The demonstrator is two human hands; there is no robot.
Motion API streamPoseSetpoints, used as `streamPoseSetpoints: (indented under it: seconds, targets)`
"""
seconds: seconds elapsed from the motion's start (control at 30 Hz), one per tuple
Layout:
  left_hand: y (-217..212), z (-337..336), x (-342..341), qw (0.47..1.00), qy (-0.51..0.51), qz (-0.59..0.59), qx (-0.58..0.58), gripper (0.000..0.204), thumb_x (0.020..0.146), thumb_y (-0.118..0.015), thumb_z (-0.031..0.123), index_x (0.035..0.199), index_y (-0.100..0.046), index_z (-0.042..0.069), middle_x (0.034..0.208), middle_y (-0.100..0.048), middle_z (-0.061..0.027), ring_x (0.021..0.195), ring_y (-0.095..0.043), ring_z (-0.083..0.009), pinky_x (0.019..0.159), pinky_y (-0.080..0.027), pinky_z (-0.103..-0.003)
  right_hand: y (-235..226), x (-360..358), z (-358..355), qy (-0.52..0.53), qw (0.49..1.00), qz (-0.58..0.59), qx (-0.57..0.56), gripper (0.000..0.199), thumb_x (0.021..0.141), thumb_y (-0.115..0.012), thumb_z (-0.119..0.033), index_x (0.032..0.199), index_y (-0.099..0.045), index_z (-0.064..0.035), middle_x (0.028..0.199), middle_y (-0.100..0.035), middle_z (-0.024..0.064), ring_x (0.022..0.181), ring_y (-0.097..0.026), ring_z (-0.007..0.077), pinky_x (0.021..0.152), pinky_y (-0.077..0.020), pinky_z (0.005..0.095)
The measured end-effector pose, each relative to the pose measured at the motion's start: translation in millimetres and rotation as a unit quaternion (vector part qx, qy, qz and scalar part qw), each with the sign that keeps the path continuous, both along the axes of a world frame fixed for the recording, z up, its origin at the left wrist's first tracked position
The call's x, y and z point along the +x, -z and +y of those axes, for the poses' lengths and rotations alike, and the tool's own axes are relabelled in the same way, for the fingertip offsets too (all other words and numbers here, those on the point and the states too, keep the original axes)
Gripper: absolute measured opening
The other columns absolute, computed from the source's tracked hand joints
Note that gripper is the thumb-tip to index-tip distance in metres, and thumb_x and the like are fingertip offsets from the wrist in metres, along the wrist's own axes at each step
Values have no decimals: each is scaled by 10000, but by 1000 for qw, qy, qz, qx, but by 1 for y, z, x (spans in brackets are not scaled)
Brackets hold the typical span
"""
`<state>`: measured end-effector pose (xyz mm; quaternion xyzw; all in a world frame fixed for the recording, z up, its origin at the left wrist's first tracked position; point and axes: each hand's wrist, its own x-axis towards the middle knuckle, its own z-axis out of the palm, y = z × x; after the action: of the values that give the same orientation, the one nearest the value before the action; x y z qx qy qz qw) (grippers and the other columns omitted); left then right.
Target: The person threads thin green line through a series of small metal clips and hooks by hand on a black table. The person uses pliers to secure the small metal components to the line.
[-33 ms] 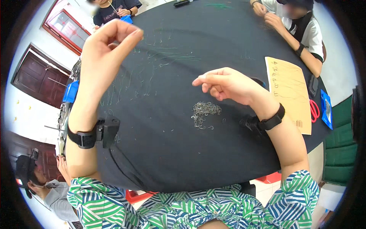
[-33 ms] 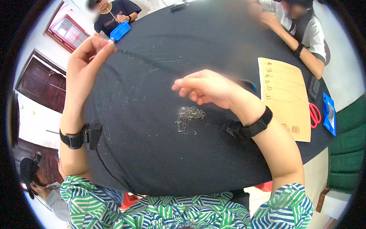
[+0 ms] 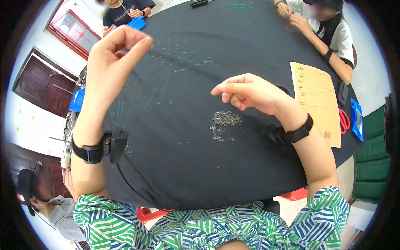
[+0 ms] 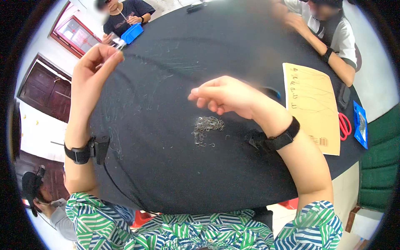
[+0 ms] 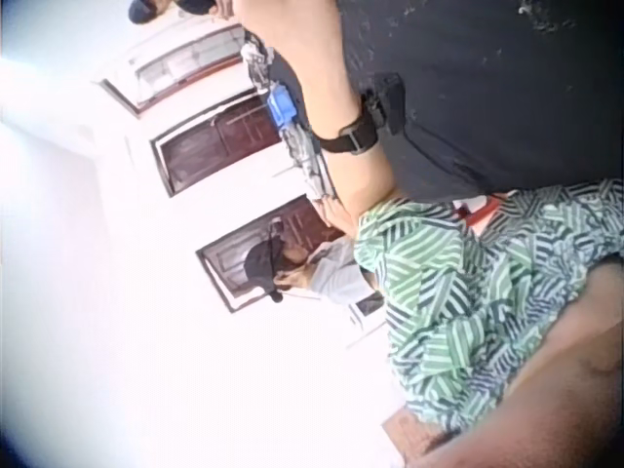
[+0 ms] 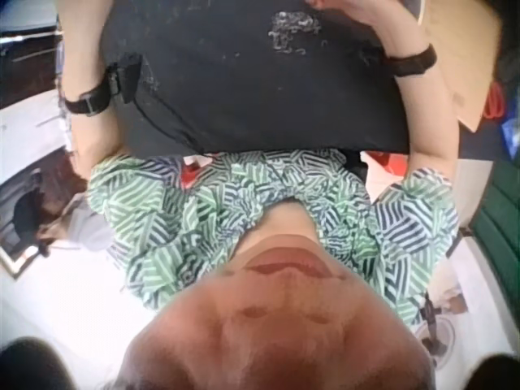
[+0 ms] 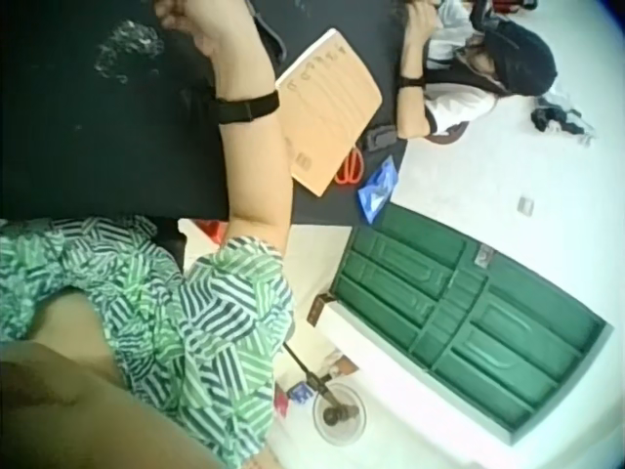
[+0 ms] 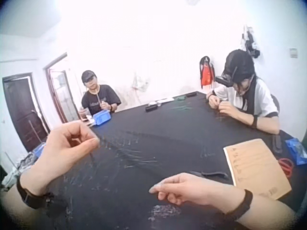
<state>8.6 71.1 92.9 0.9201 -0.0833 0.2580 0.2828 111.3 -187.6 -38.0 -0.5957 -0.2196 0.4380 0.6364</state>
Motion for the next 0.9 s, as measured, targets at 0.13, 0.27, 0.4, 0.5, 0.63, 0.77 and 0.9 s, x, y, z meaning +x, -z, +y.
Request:
streamPoseSetpoints:
  seconds: [0.13,0.27,0.4,0.5,0.63,0.77,0.9]
  targets:
    - [-2,17,-30,997,-36,53,32,140,918,-693,153,882,-663,21,763,-591,51,706,-496,-5,601,-396,-183,-22,-7,-10,-81,990,-110,-28,310,965,-626,-271,1138,-689,-21,804,-642,-12,609,-512,31,557,-412,173]
    - [-13,25,-61,983,-81,163,36,123,906,-696,117,863,-643,14,756,-589,47,701,-508,-15,598,-404,-196,-26,-13,-15,-124,972,-187,-70,310,947,-649,-284,1090,-704,-15,842,-658,-8,677,-549,30,606,-456,193]
    - [-26,31,-92,977,-114,174,41,107,893,-685,83,845,-624,8,764,-600,43,700,-509,-14,595,-398,-194,-25,-18,-12,-99,950,-285,-79,281,942,-650,-246,1062,-693,5,825,-661,3,709,-572,65,629,-472,230]
    - [-32,38,-101,977,-107,181,35,92,887,-679,71,846,-617,15,779,-616,28,716,-526,-22,617,-407,-199,-25,-18,-13,-69,931,-344,-97,256,942,-646,-219,1039,-686,14,791,-661,16,715,-581,87,630,-470,253]
    - [-39,54,-118,964,-110,241,9,93,910,-652,92,866,-591,39,807,-623,15,746,-549,-28,655,-415,-194,-32,-23,-15,-79,918,-369,-121,236,930,-656,-197,1003,-680,26,742,-653,32,677,-578,88,617,-462,262]
    - [-37,66,-133,965,-117,233,-12,83,912,-649,90,885,-588,40,810,-627,8,760,-573,-41,667,-435,-198,-33,-26,-13,-71,902,-408,-118,276,910,-654,-233,973,-694,32,738,-679,105,673,-643,161,632,-491,308]
    - [-29,72,-142,957,-131,254,-51,75,904,-649,86,880,-601,34,812,-638,3,711,-566,-38,609,-437,-192,-42,-30,-12,-80,903,-399,-135,259,909,-657,-216,968,-690,33,715,-667,92,652,-630,150,616,-484,301]
